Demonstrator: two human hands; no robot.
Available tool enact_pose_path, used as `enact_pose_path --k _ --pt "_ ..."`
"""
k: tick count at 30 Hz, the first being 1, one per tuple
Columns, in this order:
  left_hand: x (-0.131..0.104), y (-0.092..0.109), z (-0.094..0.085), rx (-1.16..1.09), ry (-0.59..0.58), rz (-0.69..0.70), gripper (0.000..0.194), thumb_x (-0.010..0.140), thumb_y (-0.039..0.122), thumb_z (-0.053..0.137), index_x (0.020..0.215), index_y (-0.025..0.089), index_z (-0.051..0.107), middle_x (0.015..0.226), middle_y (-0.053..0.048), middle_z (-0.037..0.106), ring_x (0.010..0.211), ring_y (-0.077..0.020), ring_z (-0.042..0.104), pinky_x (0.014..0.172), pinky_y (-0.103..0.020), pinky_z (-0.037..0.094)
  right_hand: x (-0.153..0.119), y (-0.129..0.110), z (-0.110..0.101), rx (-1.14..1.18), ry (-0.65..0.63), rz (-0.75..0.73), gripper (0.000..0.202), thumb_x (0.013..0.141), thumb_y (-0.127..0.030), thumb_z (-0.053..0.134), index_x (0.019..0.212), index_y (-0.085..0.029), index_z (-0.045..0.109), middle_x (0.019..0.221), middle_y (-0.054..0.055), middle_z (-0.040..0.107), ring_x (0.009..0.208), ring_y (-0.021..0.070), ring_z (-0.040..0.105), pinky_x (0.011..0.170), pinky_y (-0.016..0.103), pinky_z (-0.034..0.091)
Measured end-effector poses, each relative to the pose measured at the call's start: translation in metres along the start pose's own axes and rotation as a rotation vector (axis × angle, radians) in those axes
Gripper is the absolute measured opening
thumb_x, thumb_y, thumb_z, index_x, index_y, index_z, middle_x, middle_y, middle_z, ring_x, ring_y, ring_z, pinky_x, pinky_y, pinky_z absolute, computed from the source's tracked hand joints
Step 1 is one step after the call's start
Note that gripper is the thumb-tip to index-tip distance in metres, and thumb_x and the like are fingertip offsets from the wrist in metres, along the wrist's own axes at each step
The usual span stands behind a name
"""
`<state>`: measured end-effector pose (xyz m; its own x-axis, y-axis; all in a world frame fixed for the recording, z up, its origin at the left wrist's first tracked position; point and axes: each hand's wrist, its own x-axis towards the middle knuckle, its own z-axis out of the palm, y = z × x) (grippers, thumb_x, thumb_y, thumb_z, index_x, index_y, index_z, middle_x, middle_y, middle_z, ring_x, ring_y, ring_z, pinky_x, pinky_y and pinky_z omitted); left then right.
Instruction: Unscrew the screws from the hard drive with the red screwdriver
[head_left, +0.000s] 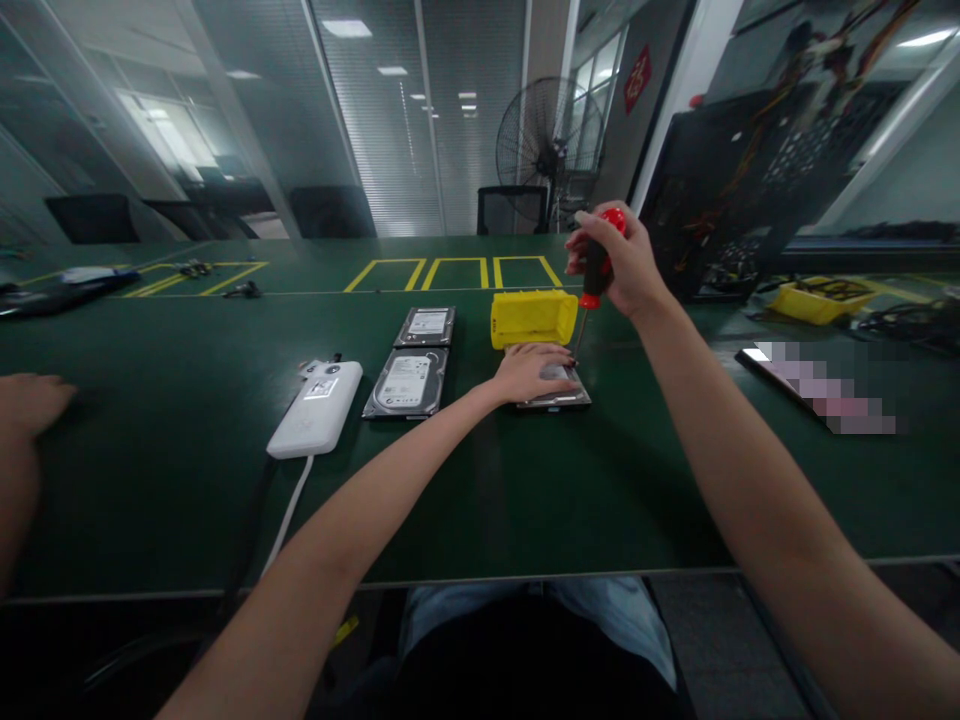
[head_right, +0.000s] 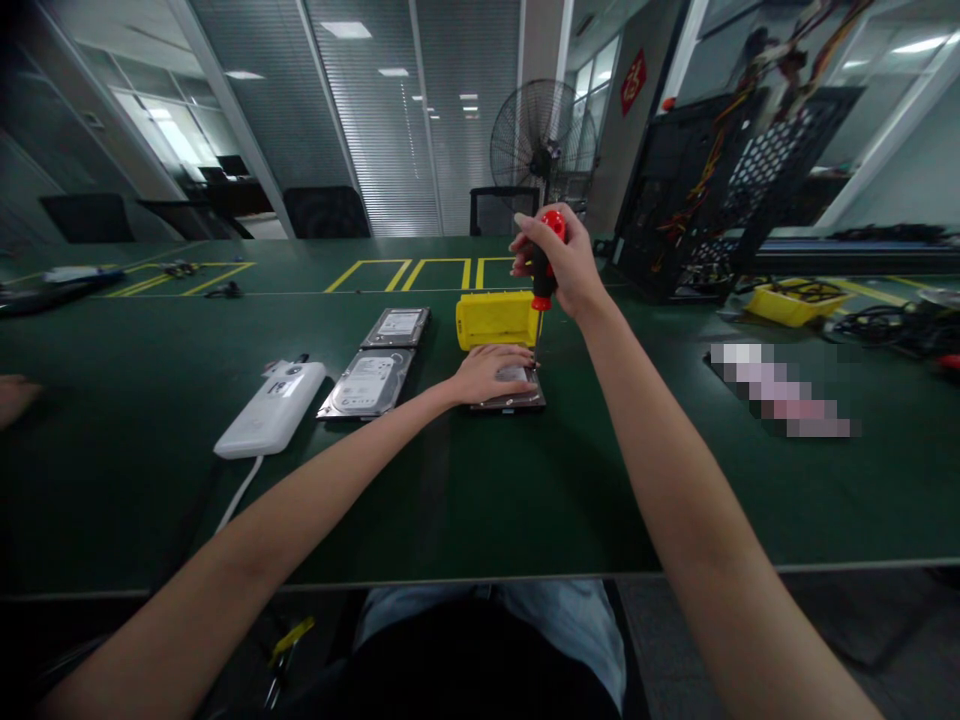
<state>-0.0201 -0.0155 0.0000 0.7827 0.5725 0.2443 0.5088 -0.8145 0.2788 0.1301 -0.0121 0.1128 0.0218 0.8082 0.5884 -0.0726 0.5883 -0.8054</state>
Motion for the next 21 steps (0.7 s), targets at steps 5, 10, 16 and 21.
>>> enact_pose_path --k 5,10,16,21 --pt "0.0006 -0.001 0.001 0.006 -0.002 0.0 0.059 0.082 0.067 0.034 0.124 0.03 0.05 0.139 0.004 0.043 0.128 -0.0225 0.036 0.105 -0.044 0.026 0.0001 -0.0013 0.0011 -0.056 -0.012 -0.024 0.035 0.066 -0.049 0.07 0.073 -0.023 0.047 0.059 -0.005 0.05 0.046 0.0068 0.047 0.044 0.022 0.045" --pt "0.0002 -0.0003 0.0 0.004 -0.009 0.002 0.058 0.082 0.066 0.034 0.125 0.03 0.049 0.139 0.004 0.043 0.128 -0.0226 0.036 0.105 -0.043 0.026 0.004 0.0014 -0.0025 -0.005 -0.039 0.029 0.037 0.07 -0.059 0.06 0.068 -0.024 0.047 0.06 -0.003 0.05 0.047 0.009 0.047 0.044 0.026 0.044" --pt "-0.0005 0.0021 -0.0022 0.018 -0.033 -0.019 0.057 0.083 0.064 0.034 0.126 0.031 0.048 0.141 0.005 0.041 0.129 -0.0229 0.034 0.106 -0.043 0.024 0.0023 0.0023 -0.003 -0.006 -0.024 -0.015 0.035 0.071 -0.06 0.059 0.072 -0.026 0.051 0.062 -0.001 0.053 0.052 0.0124 0.052 0.048 0.029 0.046" --pt "-0.0004 0.0028 -0.0026 0.025 -0.034 -0.014 0.056 0.084 0.063 0.034 0.126 0.029 0.048 0.141 0.004 0.041 0.13 -0.0229 0.033 0.106 -0.043 0.024 0.0034 0.0034 -0.0019 -0.066 0.044 -0.041 0.038 0.068 -0.06 0.062 0.07 -0.025 0.049 0.065 0.0 0.056 0.057 0.0146 0.054 0.048 0.03 0.048"
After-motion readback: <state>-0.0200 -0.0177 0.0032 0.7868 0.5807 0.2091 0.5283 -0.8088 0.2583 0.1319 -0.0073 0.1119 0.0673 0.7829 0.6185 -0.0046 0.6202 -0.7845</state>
